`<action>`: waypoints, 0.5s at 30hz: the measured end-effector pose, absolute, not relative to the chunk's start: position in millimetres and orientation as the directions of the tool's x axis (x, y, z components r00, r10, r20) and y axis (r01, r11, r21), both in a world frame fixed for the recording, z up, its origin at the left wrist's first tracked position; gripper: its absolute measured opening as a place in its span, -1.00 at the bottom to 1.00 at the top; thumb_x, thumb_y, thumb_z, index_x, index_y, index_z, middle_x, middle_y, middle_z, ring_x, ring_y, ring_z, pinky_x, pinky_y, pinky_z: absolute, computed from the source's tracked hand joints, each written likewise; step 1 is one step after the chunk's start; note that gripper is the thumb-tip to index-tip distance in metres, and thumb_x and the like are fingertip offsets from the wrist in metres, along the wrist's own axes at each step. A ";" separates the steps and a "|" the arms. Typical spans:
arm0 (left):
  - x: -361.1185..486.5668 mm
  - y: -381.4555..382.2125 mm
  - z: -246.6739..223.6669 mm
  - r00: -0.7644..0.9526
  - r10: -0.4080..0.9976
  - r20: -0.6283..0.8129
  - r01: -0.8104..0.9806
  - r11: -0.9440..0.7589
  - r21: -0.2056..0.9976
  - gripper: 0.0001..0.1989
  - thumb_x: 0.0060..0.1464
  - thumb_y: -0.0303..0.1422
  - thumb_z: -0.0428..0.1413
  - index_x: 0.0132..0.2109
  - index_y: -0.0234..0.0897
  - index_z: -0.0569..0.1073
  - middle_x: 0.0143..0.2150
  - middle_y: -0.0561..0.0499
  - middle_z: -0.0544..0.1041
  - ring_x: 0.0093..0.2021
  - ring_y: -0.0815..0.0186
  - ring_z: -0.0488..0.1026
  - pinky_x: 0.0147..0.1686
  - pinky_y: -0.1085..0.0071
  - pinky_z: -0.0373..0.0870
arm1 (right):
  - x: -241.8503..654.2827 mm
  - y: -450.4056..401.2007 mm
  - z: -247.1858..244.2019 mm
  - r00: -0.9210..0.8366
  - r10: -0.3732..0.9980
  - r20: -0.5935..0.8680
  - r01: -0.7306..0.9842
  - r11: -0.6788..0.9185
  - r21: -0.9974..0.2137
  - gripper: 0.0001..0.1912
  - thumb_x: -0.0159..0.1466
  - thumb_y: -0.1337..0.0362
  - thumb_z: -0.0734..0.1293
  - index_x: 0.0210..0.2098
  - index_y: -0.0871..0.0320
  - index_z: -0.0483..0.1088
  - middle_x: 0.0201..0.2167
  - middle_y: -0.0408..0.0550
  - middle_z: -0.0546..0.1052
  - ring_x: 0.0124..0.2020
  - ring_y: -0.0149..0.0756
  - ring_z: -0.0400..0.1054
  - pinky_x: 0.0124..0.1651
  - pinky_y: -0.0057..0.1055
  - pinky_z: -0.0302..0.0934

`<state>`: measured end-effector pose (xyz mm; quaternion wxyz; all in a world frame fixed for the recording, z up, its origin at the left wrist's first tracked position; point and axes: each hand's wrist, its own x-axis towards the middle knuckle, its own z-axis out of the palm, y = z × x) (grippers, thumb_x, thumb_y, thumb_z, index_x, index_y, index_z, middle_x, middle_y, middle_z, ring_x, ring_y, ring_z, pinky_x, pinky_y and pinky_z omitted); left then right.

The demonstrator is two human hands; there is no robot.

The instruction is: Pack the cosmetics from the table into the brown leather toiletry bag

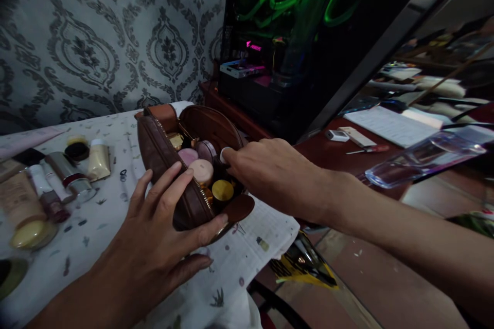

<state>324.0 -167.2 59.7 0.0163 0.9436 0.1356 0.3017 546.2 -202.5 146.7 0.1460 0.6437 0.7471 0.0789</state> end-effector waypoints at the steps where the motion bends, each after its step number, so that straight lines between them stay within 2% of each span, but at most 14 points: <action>1: 324.1 -167.2 59.7 0.779 0.264 0.568 0.244 -0.963 0.113 -0.47 0.10 -0.09 0.28 0.20 0.06 0.40 0.43 -0.18 0.02 0.46 -0.16 -0.09 0.31 -0.40 -0.13 | 546.3 -202.9 145.9 -0.123 0.987 -0.106 0.942 0.150 0.299 -0.82 0.39 0.37 0.22 -0.08 0.20 0.42 -0.48 -0.04 0.57 -0.50 -0.29 0.40 -0.51 -0.39 -0.16; 4: 324.1 -167.5 59.6 0.780 0.267 0.566 0.249 -0.962 0.111 -0.48 0.10 -0.10 0.28 0.20 0.06 0.39 0.43 -0.17 0.02 0.46 -0.16 -0.09 0.31 -0.40 -0.12 | 545.0 -204.2 144.1 -0.094 0.993 -0.077 0.937 0.115 0.329 -0.80 0.38 0.38 0.21 -0.05 0.20 0.40 -0.56 -0.08 0.52 -0.53 -0.28 0.39 -0.53 -0.37 -0.25; 6: 323.9 -167.7 59.6 0.781 0.268 0.564 0.252 -0.962 0.108 -0.47 0.10 -0.10 0.28 0.20 0.06 0.39 0.43 -0.18 0.02 0.46 -0.16 -0.09 0.31 -0.40 -0.11 | 542.0 -204.6 144.6 -0.057 0.994 -0.098 0.930 0.089 0.356 -0.79 0.36 0.43 0.21 -0.08 0.18 0.43 -0.52 -0.06 0.54 -0.50 -0.26 0.42 -0.52 -0.38 -0.27; 10: 323.9 -167.5 58.9 0.774 0.260 0.578 0.244 -0.964 0.107 -0.49 0.11 -0.10 0.28 0.19 0.05 0.40 0.43 -0.17 0.04 0.46 -0.16 -0.07 0.31 -0.40 -0.11 | 534.2 -206.4 150.9 -0.033 0.985 -0.172 0.927 0.094 0.363 -0.76 0.30 0.54 0.23 -0.24 0.20 0.51 -0.40 0.02 0.61 -0.43 -0.22 0.48 -0.50 -0.39 -0.24; 15: 323.8 -166.9 57.8 0.771 0.265 0.578 0.250 -0.962 0.109 -0.46 0.07 -0.08 0.30 0.19 0.06 0.40 0.43 -0.16 0.04 0.46 -0.15 -0.07 0.32 -0.39 -0.11 | 536.3 -211.7 152.4 -0.090 0.989 -0.116 0.933 0.125 0.338 -0.71 0.27 0.60 0.21 -0.33 0.22 0.53 -0.41 0.04 0.63 -0.47 -0.25 0.47 -0.50 -0.38 -0.16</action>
